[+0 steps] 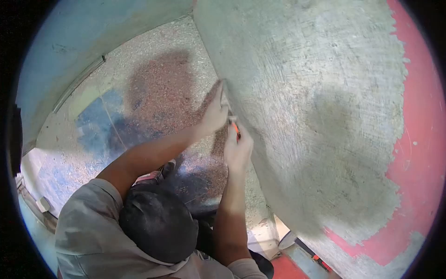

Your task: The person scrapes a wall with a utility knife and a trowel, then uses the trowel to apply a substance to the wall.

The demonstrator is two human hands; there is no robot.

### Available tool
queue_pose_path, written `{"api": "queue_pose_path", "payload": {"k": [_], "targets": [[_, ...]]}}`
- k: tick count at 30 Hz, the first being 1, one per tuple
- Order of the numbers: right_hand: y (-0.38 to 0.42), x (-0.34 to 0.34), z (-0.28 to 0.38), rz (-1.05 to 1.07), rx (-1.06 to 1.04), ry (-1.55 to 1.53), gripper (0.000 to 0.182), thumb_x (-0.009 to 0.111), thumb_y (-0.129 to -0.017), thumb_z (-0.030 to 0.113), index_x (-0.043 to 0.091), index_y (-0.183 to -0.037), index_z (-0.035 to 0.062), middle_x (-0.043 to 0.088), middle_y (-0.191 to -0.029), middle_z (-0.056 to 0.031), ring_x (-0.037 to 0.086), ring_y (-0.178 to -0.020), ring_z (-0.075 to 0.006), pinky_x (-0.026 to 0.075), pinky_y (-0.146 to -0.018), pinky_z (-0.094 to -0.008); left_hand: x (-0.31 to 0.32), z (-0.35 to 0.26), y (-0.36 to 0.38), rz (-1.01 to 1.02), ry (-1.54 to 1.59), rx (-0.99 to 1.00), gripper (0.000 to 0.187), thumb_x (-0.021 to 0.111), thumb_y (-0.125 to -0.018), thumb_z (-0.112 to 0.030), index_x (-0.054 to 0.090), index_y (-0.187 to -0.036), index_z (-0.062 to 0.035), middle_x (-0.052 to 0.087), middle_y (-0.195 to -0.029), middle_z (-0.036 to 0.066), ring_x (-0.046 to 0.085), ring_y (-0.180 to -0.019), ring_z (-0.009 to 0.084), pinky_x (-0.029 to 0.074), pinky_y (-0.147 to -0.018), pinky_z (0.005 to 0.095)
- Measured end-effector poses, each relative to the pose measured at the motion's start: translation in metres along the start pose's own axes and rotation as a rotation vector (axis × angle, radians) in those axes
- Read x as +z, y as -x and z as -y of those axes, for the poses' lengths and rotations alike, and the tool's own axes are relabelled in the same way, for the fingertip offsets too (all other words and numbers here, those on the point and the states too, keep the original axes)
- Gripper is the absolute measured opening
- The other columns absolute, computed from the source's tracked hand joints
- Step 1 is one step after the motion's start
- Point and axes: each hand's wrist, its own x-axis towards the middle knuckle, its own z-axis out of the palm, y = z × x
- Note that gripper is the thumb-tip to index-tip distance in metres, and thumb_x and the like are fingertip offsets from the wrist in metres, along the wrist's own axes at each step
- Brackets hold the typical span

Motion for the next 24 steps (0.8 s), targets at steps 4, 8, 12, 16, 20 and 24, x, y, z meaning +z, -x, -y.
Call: {"api": "queue_pose_path", "payload": {"k": [4,8,12,16,20,24], "targets": [[-0.006,-0.003,0.024,0.098,0.097,0.001,0.03,0.061,-0.1,0.014,0.069,-0.117,-0.0085,0.066,-0.081,-0.0208,0.058,-0.074,-0.0188,0.049,-0.074,-0.0375,-0.01,0.013,-0.013,0.021,0.005,0.031,0.081,0.043,-0.091,0.002,0.012,-0.166,-0.0024,0.027,-0.166,0.03,0.032,-0.152,0.0438,0.033,-0.122,0.0438],[0.035,-0.018,0.01,-0.027,0.059,-0.024,0.033,0.061,-0.103,0.016,0.07,-0.125,-0.0073,0.068,-0.079,-0.0069,0.058,-0.075,-0.0107,0.048,-0.07,-0.0297,0.014,-0.001,0.038,0.046,-0.174,0.165,0.082,0.047,-0.089,0.002,0.015,-0.164,0.002,0.03,-0.163,0.033,0.033,-0.15,0.0469,0.033,-0.121,0.046],[-0.017,0.02,-0.014,0.029,0.066,0.055,0.033,0.063,-0.101,0.016,0.069,-0.125,-0.0075,0.07,-0.081,-0.0101,0.059,-0.075,-0.0123,0.049,-0.072,-0.0302,-0.016,-0.005,-0.012,0.078,0.023,-0.213,0.081,0.047,-0.087,0.005,0.021,-0.164,-0.0015,0.034,-0.163,0.028,0.043,-0.146,0.0407,0.039,-0.118,0.041],[0.016,-0.001,0.002,-0.054,-0.009,-0.051,0.033,0.062,-0.101,0.02,0.07,-0.115,-0.0082,0.069,-0.082,-0.0217,0.06,-0.072,-0.0178,0.05,-0.072,-0.0352,-0.012,-0.01,0.009,0.114,0.028,-0.037,0.082,0.044,-0.088,0.006,0.013,-0.164,0.0022,0.035,-0.161,0.031,0.037,-0.15,0.0428,0.028,-0.125,0.0418],[0.039,-0.017,0.01,-0.063,0.049,0.033,0.033,0.063,-0.101,0.022,0.07,-0.114,-0.0077,0.069,-0.081,-0.0237,0.06,-0.073,-0.0182,0.05,-0.072,-0.0362,0.019,0.035,0.023,0.018,-0.15,0.218,0.082,0.044,-0.09,0.005,0.013,-0.165,-0.0008,0.037,-0.16,0.03,0.039,-0.149,0.0422,0.031,-0.124,0.0429],[-0.006,0.008,0.0,-0.04,0.014,0.137,0.031,0.064,-0.1,0.018,0.071,-0.116,-0.0066,0.069,-0.078,-0.017,0.06,-0.071,-0.0137,0.05,-0.07,-0.0346,-0.004,0.019,-0.003,0.113,0.091,-0.033,0.081,0.042,-0.09,0.005,0.014,-0.165,-0.0001,0.026,-0.167,0.027,0.024,-0.157,0.0363,0.019,-0.128,0.038]]}}
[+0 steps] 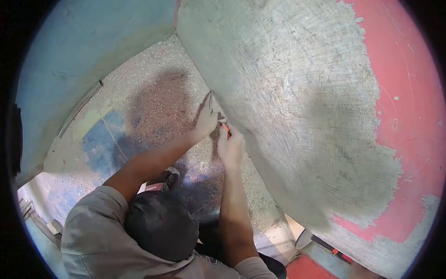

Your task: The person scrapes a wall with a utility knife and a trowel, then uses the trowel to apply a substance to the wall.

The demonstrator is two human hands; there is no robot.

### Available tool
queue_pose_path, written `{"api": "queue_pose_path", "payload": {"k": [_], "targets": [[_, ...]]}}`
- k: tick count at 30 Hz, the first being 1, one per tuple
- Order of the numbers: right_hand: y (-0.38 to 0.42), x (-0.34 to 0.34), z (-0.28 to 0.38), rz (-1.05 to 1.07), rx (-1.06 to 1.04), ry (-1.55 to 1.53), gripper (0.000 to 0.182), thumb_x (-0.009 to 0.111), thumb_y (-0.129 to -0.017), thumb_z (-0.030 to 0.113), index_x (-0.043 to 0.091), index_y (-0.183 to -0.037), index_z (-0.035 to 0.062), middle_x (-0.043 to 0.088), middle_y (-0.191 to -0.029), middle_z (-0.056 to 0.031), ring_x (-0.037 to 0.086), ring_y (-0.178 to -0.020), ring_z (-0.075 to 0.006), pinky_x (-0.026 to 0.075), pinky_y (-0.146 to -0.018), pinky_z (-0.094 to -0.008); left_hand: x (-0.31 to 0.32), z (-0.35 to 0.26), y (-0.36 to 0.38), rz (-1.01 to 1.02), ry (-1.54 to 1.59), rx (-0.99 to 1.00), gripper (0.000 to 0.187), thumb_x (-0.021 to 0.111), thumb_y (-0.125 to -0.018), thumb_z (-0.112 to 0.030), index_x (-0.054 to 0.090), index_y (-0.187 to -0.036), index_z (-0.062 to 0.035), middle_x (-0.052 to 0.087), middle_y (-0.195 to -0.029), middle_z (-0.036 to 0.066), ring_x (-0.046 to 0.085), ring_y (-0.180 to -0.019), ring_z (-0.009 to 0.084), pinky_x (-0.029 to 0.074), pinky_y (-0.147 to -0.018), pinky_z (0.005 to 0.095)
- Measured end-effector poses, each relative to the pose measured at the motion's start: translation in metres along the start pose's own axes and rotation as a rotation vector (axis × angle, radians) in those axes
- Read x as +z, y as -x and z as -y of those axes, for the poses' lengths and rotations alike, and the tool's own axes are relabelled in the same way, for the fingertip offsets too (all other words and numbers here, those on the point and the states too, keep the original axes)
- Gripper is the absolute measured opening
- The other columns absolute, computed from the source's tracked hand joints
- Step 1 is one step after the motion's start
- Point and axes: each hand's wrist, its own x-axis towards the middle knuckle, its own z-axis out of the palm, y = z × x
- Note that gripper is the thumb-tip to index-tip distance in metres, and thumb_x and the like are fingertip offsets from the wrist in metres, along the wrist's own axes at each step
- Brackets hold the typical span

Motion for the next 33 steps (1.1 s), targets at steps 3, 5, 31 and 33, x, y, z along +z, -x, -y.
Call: {"api": "queue_pose_path", "payload": {"k": [3,5,31,33], "targets": [[0.034,-0.029,-0.006,-0.044,0.01,-0.133,0.032,0.063,-0.1,0.02,0.071,-0.115,-0.0067,0.07,-0.082,-0.0245,0.066,-0.072,-0.0215,0.051,-0.073,-0.0373,0.023,-0.005,0.025,-0.057,-0.153,0.119,0.082,0.043,-0.087,0.006,0.015,-0.165,0.0015,0.024,-0.169,0.026,0.022,-0.158,0.0343,0.017,-0.129,0.0368],[0.042,-0.045,0.024,0.017,0.128,-0.15,0.032,0.062,-0.101,0.021,0.07,-0.115,-0.0066,0.069,-0.086,-0.0274,0.068,-0.074,-0.0316,0.052,-0.075,-0.0388,0.026,-0.007,0.034,-0.025,-0.108,0.097,0.083,0.043,-0.087,0.006,0.015,-0.165,0.0015,0.025,-0.169,0.025,0.022,-0.158,0.0346,0.017,-0.129,0.0368],[0.046,-0.043,0.019,-0.028,0.066,-0.06,0.035,0.062,-0.101,0.023,0.071,-0.118,-0.0069,0.072,-0.089,-0.0287,0.075,-0.083,-0.0336,0.054,-0.078,-0.0421,0.033,0.018,0.03,-0.138,-0.392,0.264,0.082,0.049,-0.092,-0.004,0.013,-0.166,-0.0054,0.045,-0.155,0.03,0.055,-0.133,0.0448,0.042,-0.114,0.0473],[0.047,-0.036,0.015,-0.035,0.043,0.039,0.037,0.061,-0.101,0.024,0.07,-0.118,-0.0073,0.073,-0.091,-0.0274,0.071,-0.077,-0.0311,0.054,-0.077,-0.0387,0.019,-0.008,0.035,0.01,-0.156,-0.013,0.082,0.048,-0.092,-0.004,0.013,-0.166,-0.0049,0.043,-0.156,0.032,0.052,-0.136,0.0448,0.041,-0.115,0.047]]}}
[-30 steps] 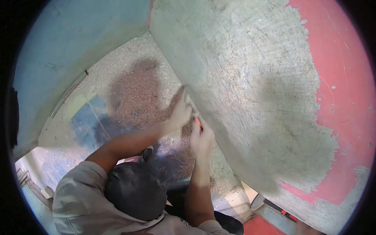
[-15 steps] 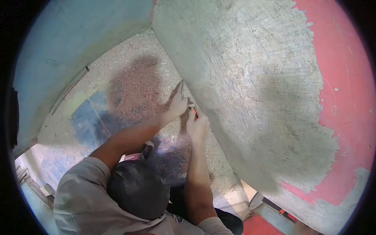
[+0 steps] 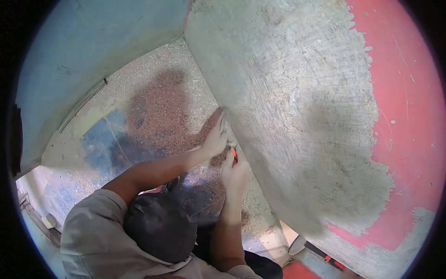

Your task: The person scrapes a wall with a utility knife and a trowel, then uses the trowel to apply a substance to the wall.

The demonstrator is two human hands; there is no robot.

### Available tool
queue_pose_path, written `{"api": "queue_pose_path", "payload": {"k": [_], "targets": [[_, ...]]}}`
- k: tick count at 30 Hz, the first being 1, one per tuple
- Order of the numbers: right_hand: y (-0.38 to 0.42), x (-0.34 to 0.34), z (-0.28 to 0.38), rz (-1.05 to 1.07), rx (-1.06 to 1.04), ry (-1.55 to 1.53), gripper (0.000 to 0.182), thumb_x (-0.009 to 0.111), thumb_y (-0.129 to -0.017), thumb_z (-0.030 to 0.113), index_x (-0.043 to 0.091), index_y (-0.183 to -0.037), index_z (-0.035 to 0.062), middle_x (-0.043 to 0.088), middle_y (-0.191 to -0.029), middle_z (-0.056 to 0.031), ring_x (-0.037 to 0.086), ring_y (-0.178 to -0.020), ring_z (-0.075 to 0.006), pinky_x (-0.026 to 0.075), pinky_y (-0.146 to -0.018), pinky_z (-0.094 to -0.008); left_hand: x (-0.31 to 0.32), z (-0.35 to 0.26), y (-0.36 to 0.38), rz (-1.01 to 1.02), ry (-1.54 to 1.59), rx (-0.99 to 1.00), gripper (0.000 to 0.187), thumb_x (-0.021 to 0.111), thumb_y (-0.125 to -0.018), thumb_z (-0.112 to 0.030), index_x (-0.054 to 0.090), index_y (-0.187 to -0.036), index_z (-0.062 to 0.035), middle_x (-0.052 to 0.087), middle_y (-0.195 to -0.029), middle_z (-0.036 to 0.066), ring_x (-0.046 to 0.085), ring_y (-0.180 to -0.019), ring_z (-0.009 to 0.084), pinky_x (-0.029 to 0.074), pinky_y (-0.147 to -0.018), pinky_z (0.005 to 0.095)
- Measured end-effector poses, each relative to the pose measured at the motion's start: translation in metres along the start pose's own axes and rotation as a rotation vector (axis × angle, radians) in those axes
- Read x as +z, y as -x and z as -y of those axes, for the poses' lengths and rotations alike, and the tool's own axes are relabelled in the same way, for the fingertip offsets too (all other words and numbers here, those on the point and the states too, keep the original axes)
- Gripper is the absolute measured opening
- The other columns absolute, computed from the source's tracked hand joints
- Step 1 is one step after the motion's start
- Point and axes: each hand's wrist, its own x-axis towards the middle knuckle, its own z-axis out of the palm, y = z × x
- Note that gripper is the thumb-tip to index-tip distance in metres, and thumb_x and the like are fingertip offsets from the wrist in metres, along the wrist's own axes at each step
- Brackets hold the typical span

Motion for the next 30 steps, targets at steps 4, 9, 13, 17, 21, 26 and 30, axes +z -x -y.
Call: {"api": "queue_pose_path", "payload": {"k": [4,9,13,17,21,26,30], "targets": [[-0.043,0.037,-0.009,0.087,-0.085,-0.009,0.036,0.06,-0.101,0.022,0.069,-0.125,-0.0045,0.071,-0.086,-0.022,0.061,-0.07,-0.0202,0.051,-0.072,-0.0346,-0.021,0.016,-0.045,-0.115,0.03,-0.026,0.079,0.045,-0.091,0.001,0.017,-0.165,-0.0034,0.046,-0.152,0.031,0.054,-0.131,0.0419,0.043,-0.111,0.0452],[-0.017,0.014,-0.007,0.001,-0.069,-0.226,0.037,0.062,-0.101,0.014,0.067,-0.133,-0.0015,0.07,-0.082,-0.0141,0.06,-0.074,-0.0119,0.05,-0.071,-0.0288,-0.016,-0.029,-0.016,-0.096,0.029,0.074,0.078,0.042,-0.091,0.003,0.017,-0.165,-0.0027,0.033,-0.162,0.032,0.041,-0.145,0.0457,0.035,-0.121,0.0449],[-0.049,0.036,-0.011,-0.101,-0.254,-0.143,0.029,0.065,-0.1,0.012,0.07,-0.126,-0.0017,0.072,-0.095,-0.0102,0.062,-0.082,-0.0101,0.051,-0.076,-0.0278,-0.013,-0.019,-0.037,-0.276,0.003,0.17,0.079,0.041,-0.093,0.003,0.015,-0.167,-0.0102,0.031,-0.163,0.031,0.045,-0.142,0.0466,0.04,-0.117,0.0467],[-0.071,0.06,0.01,-0.037,-0.134,-0.188,0.014,0.067,-0.1,0.01,0.068,-0.107,-0.0024,0.072,-0.098,-0.0088,0.062,-0.085,-0.0122,0.05,-0.077,-0.0288,-0.043,0.009,-0.076,-0.215,0.082,0.092,0.077,0.04,-0.095,0.003,0.014,-0.167,-0.0094,0.036,-0.162,0.03,0.051,-0.136,0.0464,0.044,-0.113,0.0469],[-0.021,0.038,0.001,-0.085,-0.096,-0.298,0.013,0.067,-0.098,0.011,0.062,-0.099,-0.0005,0.066,-0.09,-0.0137,0.061,-0.079,-0.024,0.049,-0.076,-0.0353,-0.024,-0.027,-0.016,-0.161,-0.148,0.257,0.076,0.039,-0.096,0.003,0.013,-0.167,-0.0076,0.036,-0.162,0.029,0.049,-0.139,0.0459,0.043,-0.113,0.046],[-0.07,0.072,0.006,-0.135,-0.271,-0.312,0.017,0.069,-0.1,0.012,0.06,-0.09,0.0021,0.059,-0.082,-0.0034,0.053,-0.073,-0.0115,0.045,-0.067,-0.0291,-0.042,-0.008,-0.072,-0.224,0.08,0.102,0.072,0.041,-0.095,0.004,0.019,-0.163,-0.0009,0.043,-0.154,0.034,0.056,-0.131,0.0466,0.046,-0.109,0.0484],[-0.044,0.053,0.009,-0.133,-0.162,-0.361,0.018,0.07,-0.1,0.013,0.06,-0.089,0.0013,0.061,-0.08,-0.006,0.055,-0.072,-0.0136,0.046,-0.068,-0.0301,-0.04,-0.029,-0.039,-0.184,0.005,0.131,0.074,0.04,-0.093,0.006,0.02,-0.164,-0.0038,0.041,-0.156,0.033,0.052,-0.132,0.0414,0.044,-0.109,0.0453]]}}
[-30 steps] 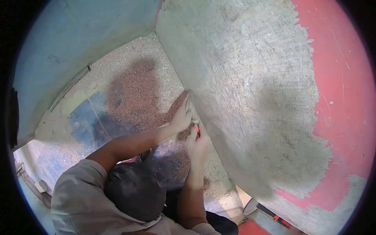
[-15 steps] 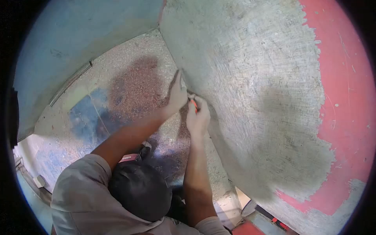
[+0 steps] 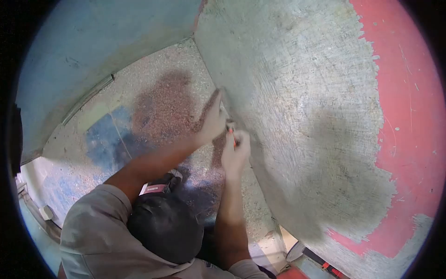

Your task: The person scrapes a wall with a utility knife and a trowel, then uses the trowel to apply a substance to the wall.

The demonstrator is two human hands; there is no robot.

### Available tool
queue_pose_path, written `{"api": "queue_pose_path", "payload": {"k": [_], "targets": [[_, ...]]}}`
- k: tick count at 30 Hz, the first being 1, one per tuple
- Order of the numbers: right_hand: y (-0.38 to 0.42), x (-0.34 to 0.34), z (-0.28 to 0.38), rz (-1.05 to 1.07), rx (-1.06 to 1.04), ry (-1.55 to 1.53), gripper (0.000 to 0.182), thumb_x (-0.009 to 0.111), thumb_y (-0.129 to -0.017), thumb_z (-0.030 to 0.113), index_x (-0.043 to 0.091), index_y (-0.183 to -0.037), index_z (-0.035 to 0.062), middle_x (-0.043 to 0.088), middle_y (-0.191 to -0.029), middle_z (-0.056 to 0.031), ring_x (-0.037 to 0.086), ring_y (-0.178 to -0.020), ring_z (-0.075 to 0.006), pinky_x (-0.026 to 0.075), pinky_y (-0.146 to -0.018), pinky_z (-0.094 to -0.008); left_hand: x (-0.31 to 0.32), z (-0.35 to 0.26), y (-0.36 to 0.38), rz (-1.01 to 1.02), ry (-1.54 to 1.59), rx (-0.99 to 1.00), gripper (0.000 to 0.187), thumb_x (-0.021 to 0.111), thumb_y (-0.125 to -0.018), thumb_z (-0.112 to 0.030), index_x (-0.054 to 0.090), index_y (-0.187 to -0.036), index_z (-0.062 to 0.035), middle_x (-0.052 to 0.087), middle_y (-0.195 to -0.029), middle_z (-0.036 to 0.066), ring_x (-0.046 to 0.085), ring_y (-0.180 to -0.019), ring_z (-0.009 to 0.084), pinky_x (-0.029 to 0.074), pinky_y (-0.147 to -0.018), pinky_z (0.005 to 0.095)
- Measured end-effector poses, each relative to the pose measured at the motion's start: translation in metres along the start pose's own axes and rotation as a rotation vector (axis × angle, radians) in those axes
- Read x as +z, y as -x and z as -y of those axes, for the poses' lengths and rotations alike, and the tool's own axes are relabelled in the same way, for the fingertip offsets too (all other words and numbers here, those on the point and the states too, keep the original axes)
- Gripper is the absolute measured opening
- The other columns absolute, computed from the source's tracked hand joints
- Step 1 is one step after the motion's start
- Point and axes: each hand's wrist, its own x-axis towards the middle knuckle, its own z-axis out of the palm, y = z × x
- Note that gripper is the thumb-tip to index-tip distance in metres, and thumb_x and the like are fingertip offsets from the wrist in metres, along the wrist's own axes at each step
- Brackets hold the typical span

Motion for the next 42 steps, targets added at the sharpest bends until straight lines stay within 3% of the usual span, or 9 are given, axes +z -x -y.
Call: {"api": "queue_pose_path", "payload": {"k": [2,6,14,19,26,29,33,35,42], "targets": [[0.033,-0.027,0.013,-0.034,0.266,-0.141,0.019,0.07,-0.099,0.013,0.06,-0.089,0.0003,0.06,-0.078,-0.008,0.056,-0.071,-0.0158,0.046,-0.068,-0.0314,0.02,0.006,0.026,0.005,-0.083,0.138,0.075,0.038,-0.092,0.007,0.022,-0.164,-0.0042,0.031,-0.164,0.029,0.032,-0.153,0.0394,0.032,-0.124,0.0399],[0.0,0.007,-0.004,0.013,0.052,0.089,0.015,0.068,-0.098,0.011,0.058,-0.094,0.0012,0.059,-0.081,-0.0081,0.055,-0.075,-0.0172,0.047,-0.071,-0.0334,-0.012,-0.006,-0.014,0.035,0.028,-0.11,0.072,0.039,-0.096,0.003,0.018,-0.165,-0.0047,0.056,-0.14,0.034,0.064,-0.118,0.0411,0.05,-0.1,0.046],[0.043,-0.022,-0.014,-0.033,0.311,-0.078,0.01,0.065,-0.098,0.008,0.059,-0.095,0.0016,0.056,-0.079,-0.0048,0.053,-0.075,-0.0152,0.046,-0.071,-0.0314,0.02,0.017,0.025,-0.01,-0.121,0.244,0.079,0.04,-0.092,0.005,0.013,-0.166,-0.0047,0.043,-0.155,0.031,0.05,-0.133,0.049,0.039,-0.115,0.0493],[-0.02,0.034,-0.018,-0.046,-0.081,0.078,0.022,0.07,-0.1,0.011,0.056,-0.084,0.0033,0.063,-0.076,-0.004,0.055,-0.067,-0.0087,0.046,-0.064,-0.0263,-0.032,-0.003,-0.039,0.041,0.138,-0.111,0.07,0.041,-0.1,-0.001,0.014,-0.165,-0.0029,0.044,-0.153,0.034,0.062,-0.124,0.04,0.058,-0.095,0.0416],[0.023,0.002,-0.001,-0.06,0.244,-0.122,0.018,0.073,-0.096,0.01,0.06,-0.089,-0.0011,0.063,-0.078,-0.0073,0.059,-0.074,-0.0146,0.048,-0.07,-0.0307,0.014,0.041,0.003,0.039,0.025,0.068,0.076,0.039,-0.09,0.009,0.022,-0.164,0.0001,0.033,-0.164,0.028,0.03,-0.155,0.0367,0.024,-0.127,0.0394],[-0.02,0.034,0.005,0.022,0.044,0.063,0.019,0.071,-0.097,0.014,0.06,-0.092,-0.0009,0.06,-0.081,-0.0104,0.059,-0.079,-0.0194,0.049,-0.075,-0.0341,-0.032,-0.009,-0.033,0.095,0.229,-0.223,0.074,0.04,-0.093,0.009,0.023,-0.164,-0.0022,0.035,-0.163,0.029,0.035,-0.154,0.0344,0.027,-0.125,0.0393],[-0.031,0.033,-0.009,0.048,-0.005,-0.092,0.022,0.071,-0.098,0.014,0.057,-0.087,0.0009,0.056,-0.076,-0.0075,0.054,-0.073,-0.0166,0.046,-0.07,-0.0333,-0.016,0.038,-0.055,-0.037,-0.046,0.146,0.077,0.041,-0.092,0.005,0.015,-0.164,0.0003,0.036,-0.16,0.033,0.064,-0.119,0.0442,0.049,-0.103,0.0507],[0.006,-0.013,0.027,0.023,0.279,-0.258,0.023,0.072,-0.098,0.013,0.056,-0.086,0.0018,0.054,-0.075,-0.0054,0.05,-0.07,-0.0136,0.044,-0.067,-0.0319,-0.009,-0.005,-0.02,0.012,-0.076,0.106,0.08,0.042,-0.09,0.007,0.015,-0.164,-0.0004,0.032,-0.162,0.032,0.049,-0.136,0.0461,0.04,-0.114,0.0484],[-0.052,0.057,0.005,-0.016,-0.083,0.086,0.026,0.072,-0.098,0.011,0.056,-0.08,0.0037,0.06,-0.074,-0.0033,0.053,-0.065,-0.007,0.042,-0.061,-0.0257,-0.04,0.014,-0.078,0.033,0.127,-0.113,0.081,0.043,-0.088,0.008,0.017,-0.165,-0.0014,0.023,-0.167,0.03,0.034,-0.15,0.0446,0.031,-0.124,0.0449]]}}
